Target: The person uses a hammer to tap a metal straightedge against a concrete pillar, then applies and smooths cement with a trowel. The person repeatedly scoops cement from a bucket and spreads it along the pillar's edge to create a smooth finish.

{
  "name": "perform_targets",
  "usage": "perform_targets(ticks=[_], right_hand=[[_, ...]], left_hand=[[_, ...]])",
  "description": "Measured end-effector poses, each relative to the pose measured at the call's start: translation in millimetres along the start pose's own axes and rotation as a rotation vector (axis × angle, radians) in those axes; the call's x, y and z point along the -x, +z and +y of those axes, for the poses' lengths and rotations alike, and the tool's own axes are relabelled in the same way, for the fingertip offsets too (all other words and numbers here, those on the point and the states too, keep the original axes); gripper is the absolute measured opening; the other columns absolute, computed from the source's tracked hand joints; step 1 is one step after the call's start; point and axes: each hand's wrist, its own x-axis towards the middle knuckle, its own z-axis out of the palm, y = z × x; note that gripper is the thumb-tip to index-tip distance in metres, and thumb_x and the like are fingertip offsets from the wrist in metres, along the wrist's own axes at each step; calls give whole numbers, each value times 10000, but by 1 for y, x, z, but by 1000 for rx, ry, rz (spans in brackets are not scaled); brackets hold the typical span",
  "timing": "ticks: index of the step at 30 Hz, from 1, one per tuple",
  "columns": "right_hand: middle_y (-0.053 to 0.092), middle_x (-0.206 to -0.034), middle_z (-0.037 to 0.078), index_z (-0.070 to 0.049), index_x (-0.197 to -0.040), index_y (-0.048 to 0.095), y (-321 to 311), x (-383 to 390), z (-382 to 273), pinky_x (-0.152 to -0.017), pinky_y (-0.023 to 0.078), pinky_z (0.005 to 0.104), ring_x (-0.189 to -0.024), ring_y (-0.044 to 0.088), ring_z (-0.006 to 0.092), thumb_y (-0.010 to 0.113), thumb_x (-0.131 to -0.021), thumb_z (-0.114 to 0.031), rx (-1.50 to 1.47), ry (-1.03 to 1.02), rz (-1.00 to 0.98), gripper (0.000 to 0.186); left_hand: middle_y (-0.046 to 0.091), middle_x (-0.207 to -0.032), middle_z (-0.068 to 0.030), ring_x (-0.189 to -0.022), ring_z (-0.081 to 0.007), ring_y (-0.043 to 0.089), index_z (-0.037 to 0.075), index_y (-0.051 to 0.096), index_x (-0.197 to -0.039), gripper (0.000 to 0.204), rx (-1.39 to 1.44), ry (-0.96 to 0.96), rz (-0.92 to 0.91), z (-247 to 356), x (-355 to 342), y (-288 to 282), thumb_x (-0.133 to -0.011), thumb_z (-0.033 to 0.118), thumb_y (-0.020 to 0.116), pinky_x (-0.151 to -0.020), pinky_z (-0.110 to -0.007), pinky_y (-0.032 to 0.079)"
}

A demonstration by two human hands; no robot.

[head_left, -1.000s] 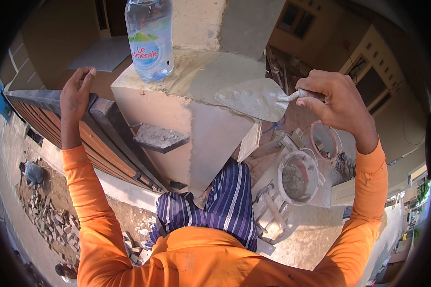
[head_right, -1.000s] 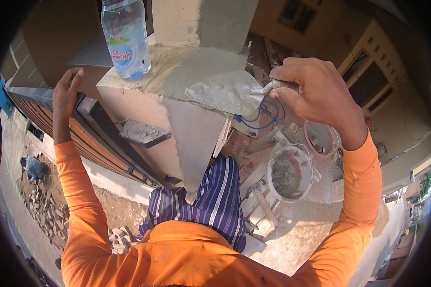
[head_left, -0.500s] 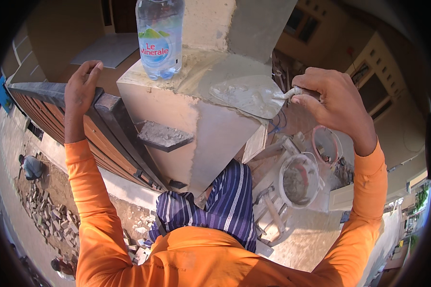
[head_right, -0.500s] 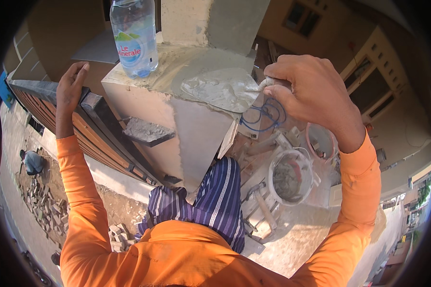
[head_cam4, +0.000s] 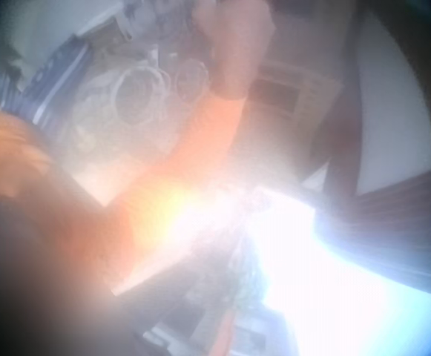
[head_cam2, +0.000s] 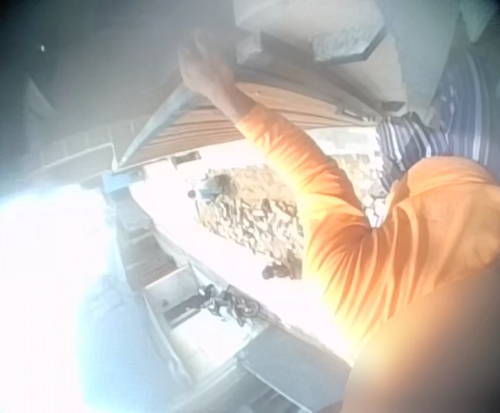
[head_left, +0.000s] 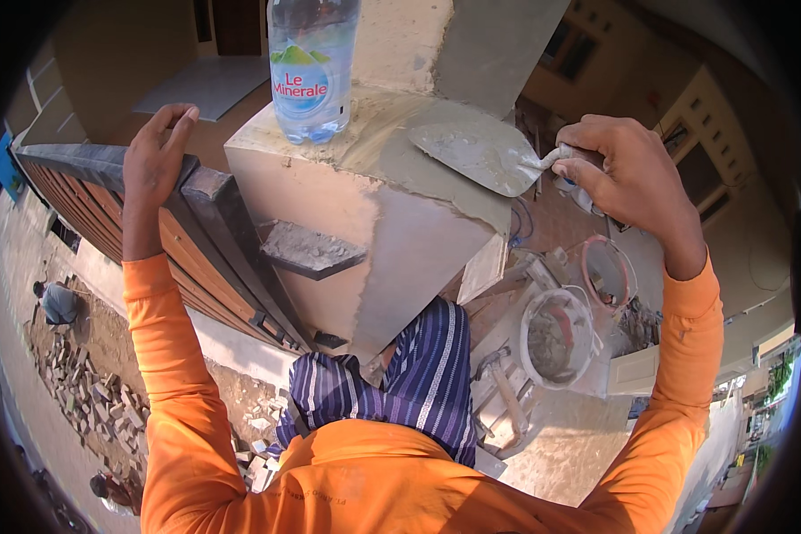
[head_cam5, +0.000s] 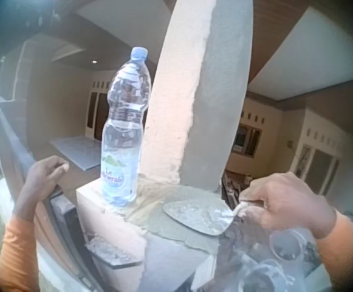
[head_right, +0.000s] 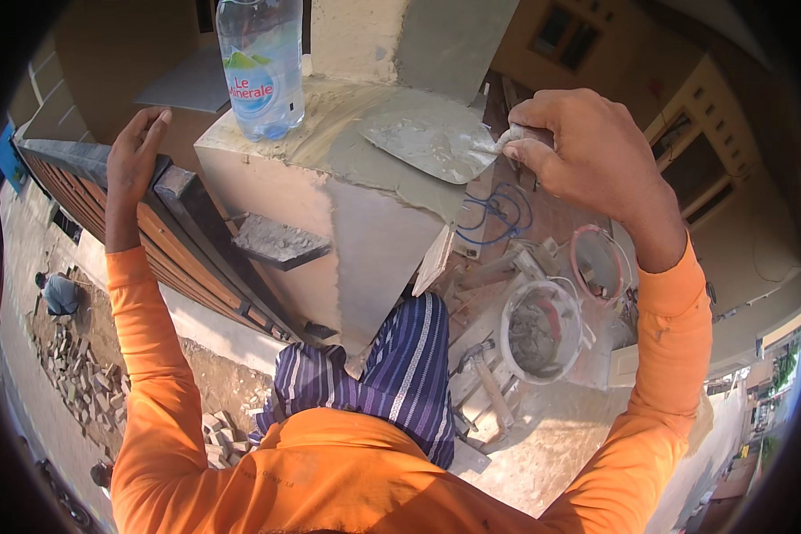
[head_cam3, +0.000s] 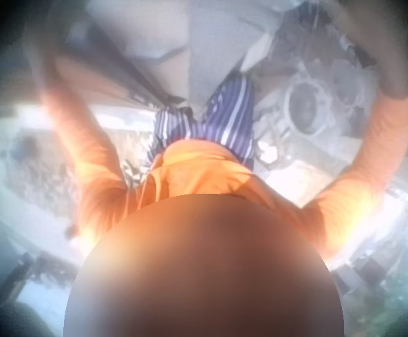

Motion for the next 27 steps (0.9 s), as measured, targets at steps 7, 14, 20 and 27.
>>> perform_targets(ticks=[7, 14, 20, 27], right_hand=[[797, -1025, 184, -26, -1087, 837, 0, -12, -12, -872, 590, 506, -972, 743, 436, 762, -902, -209, 180, -40, -10, 271], [772, -991, 182, -19, -1067, 822, -4, -6, -16, -841, 578, 501, -941, 725, 436, 770, -892, -188, 15, -65, 37, 248], [754, -935, 193, -20, -1019, 809, 9, -3, -10, -841, 589, 516, -941, 719, 449, 760, -892, -195, 103, -38, 26, 221], [782, -998, 182, -14, -1081, 818, 4, 4, 21, -857, 588, 481, -947, 744, 412, 773, -883, -164, 211, 128, 66, 252]], left_hand=[[800, -1210, -132, -1166, -300, 749, 109, 776, -1314, 469, 36, -25, -32, -3, -4, 3, -1093, 500, 640, -1051, -388, 536], [801, -1209, -124, -1164, -281, 750, 116, 775, -1324, 476, 49, -21, -33, -1, -1, -1, -1095, 510, 639, -1064, -378, 529], [801, -1208, -121, -1164, -273, 751, 122, 778, -1327, 480, 18, -55, -13, 4, -1, 1, -1096, 519, 638, -1066, -379, 533], [800, -1200, -119, -1156, -258, 752, 120, 776, -1319, 476, 47, -19, -21, -5, -3, 2, -1091, 517, 646, -1060, -372, 533]])
